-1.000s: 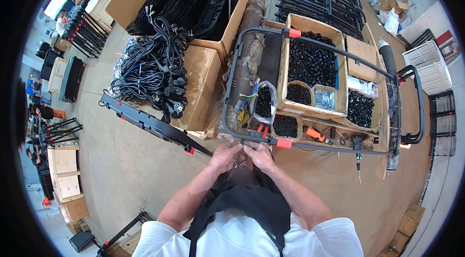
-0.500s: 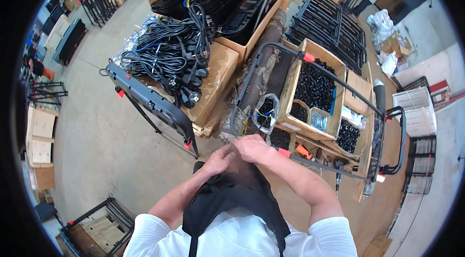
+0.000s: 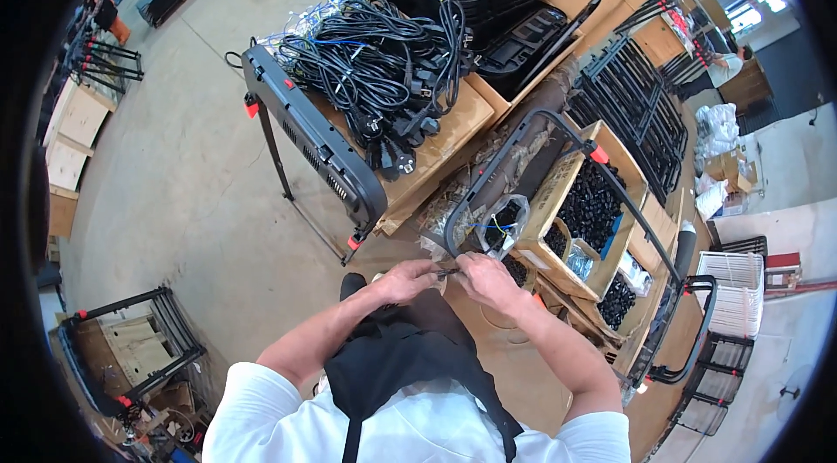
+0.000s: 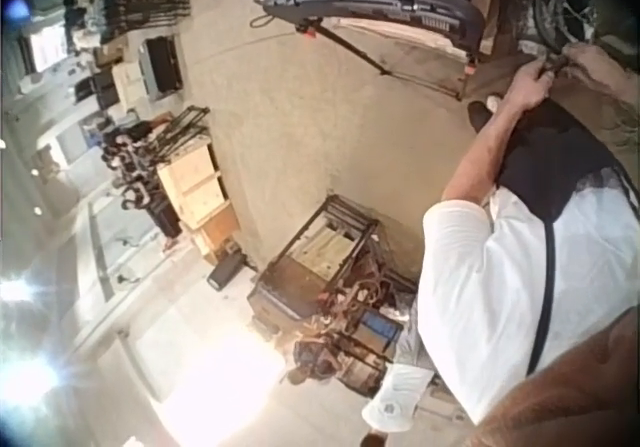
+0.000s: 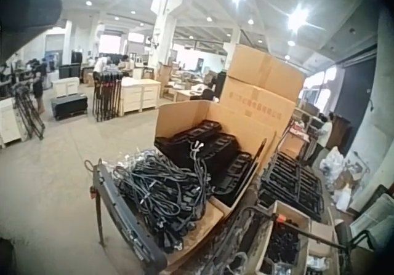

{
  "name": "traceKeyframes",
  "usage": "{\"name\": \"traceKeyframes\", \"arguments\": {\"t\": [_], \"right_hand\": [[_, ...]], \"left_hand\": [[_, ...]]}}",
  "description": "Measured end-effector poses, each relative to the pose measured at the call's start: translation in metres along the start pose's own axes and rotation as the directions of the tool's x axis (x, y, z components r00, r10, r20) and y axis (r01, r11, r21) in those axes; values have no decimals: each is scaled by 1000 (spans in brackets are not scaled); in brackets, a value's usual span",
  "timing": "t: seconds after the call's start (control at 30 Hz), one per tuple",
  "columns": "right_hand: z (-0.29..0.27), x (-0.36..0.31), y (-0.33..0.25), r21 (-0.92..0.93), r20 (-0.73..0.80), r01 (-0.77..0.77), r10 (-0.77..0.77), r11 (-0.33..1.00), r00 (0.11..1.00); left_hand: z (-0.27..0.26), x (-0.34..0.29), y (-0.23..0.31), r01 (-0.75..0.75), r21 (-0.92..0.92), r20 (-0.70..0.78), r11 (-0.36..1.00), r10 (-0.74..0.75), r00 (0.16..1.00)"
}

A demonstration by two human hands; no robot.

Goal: Assembling components of a lawn mower, including attaching the handle and securing the housing using an electric screwdriver.

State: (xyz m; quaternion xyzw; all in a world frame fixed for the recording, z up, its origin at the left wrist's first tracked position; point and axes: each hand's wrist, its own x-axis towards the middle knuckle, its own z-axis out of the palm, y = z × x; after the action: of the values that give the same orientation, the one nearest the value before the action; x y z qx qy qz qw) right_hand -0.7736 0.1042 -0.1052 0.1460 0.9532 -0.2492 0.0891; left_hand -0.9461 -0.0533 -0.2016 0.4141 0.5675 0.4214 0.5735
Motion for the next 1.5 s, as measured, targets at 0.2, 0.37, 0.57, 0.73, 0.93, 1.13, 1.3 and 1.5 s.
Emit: {"name": "traceKeyframes", "arguments": {"t": [0.2, 0.37, 0.57, 0.73, 0.93, 1.13, 1.3, 1.5], "right_hand": [[7, 1, 1, 155, -209, 74, -41, 985, 977], [12, 6, 4, 116, -268, 204, -167, 972, 949], [2, 12, 5, 138, -193, 234, -205, 963, 960], [-1, 14, -1, 46, -126, 186, -179, 981, 976], [7, 13, -5, -35, -79, 142, -144, 989, 986], [24, 4, -7, 32, -151, 80, -74, 996, 986], [46, -5, -9, 101, -228, 40, -16, 994, 974], [59, -8, -13, 129, -200, -72, 97, 989, 975]], "left_hand": [[-7, 2, 20, 227, -109, 98, 968, -217, 971], [-6, 6, 19, 261, -129, 102, 957, -249, 963], [-3, 13, -7, 285, -181, 158, 941, -259, 953], [-3, 11, -3, 249, -137, 126, 959, -233, 964], [-3, 7, 10, 248, -64, 49, 967, -246, 968], [-2, 9, 17, 291, -8, -1, 957, -291, 957], [-2, 7, 11, 301, 77, 27, 950, -304, 952], [2, 11, 12, 354, 105, 14, 929, -357, 934]]}}
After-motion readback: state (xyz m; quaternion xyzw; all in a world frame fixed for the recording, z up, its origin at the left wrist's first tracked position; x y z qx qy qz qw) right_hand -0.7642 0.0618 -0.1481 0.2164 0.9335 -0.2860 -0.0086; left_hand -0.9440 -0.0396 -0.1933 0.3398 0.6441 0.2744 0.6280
